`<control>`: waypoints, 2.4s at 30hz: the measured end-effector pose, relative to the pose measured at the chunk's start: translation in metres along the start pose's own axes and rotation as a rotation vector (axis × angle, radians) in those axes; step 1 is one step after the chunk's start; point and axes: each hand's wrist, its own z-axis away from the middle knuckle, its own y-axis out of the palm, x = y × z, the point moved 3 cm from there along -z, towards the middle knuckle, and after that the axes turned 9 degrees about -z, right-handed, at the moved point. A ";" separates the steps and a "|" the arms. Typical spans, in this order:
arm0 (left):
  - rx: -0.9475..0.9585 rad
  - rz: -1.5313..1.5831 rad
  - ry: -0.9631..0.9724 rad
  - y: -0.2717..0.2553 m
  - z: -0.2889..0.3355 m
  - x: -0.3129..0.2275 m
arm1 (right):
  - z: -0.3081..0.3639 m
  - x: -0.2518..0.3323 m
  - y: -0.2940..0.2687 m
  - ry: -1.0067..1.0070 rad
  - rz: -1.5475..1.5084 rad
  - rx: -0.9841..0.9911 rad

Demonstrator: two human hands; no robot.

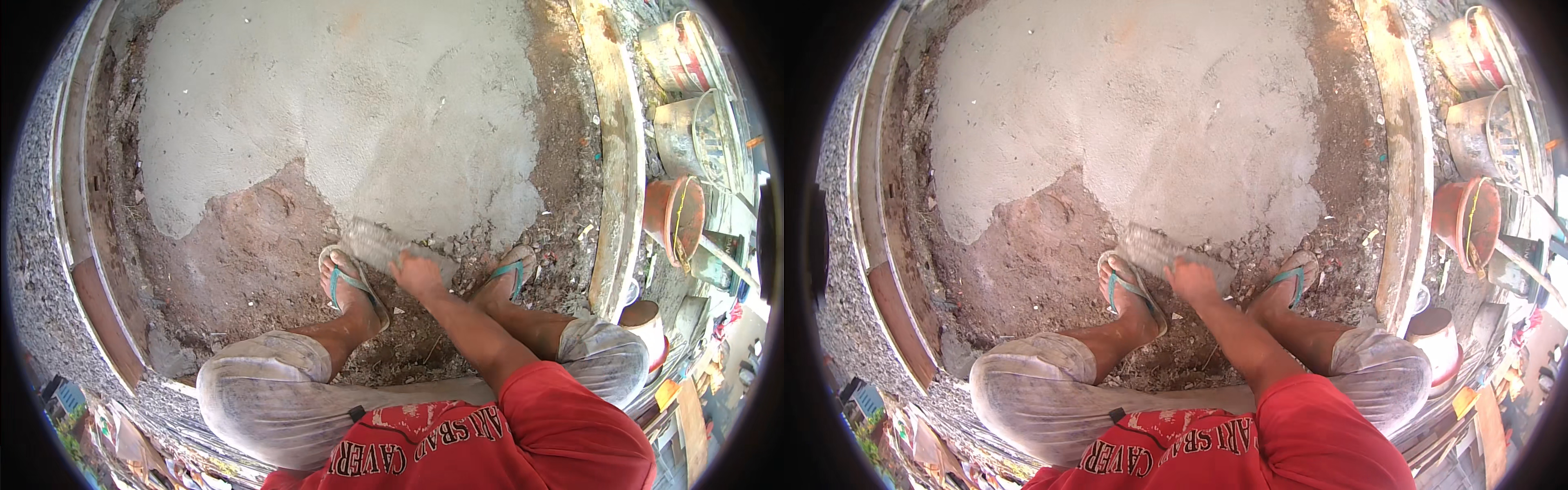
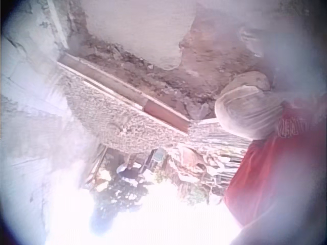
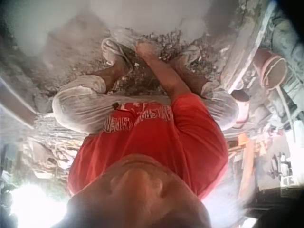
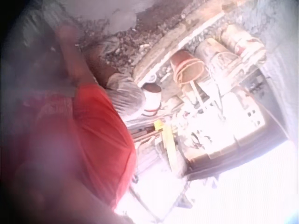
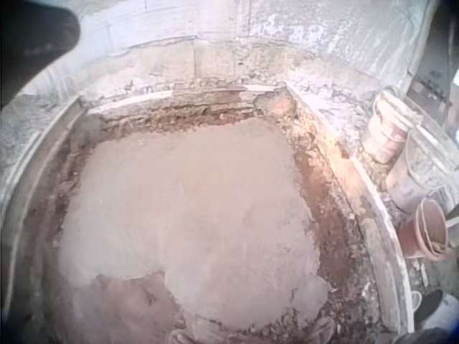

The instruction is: The person uses a trowel to smooth and level wet cement within a wooden frame on the ground, occasionally pouring more cement from a bucket and using their hand to remove small pieces of debris.

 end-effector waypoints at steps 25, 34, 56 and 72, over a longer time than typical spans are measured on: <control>0.014 0.021 -0.297 -0.018 0.016 0.085 | -0.164 0.195 -0.060 -0.199 0.195 0.025; 0.022 0.021 -0.298 -0.033 -0.017 0.118 | 0.000 -0.028 -0.077 -0.193 0.653 0.181; 0.166 0.155 0.868 -0.144 -0.095 -0.015 | 0.543 -0.402 -0.176 0.775 -0.307 -1.493; -0.052 0.178 2.682 -0.363 0.626 -0.414 | 0.447 -0.435 -0.037 1.194 -0.136 -1.691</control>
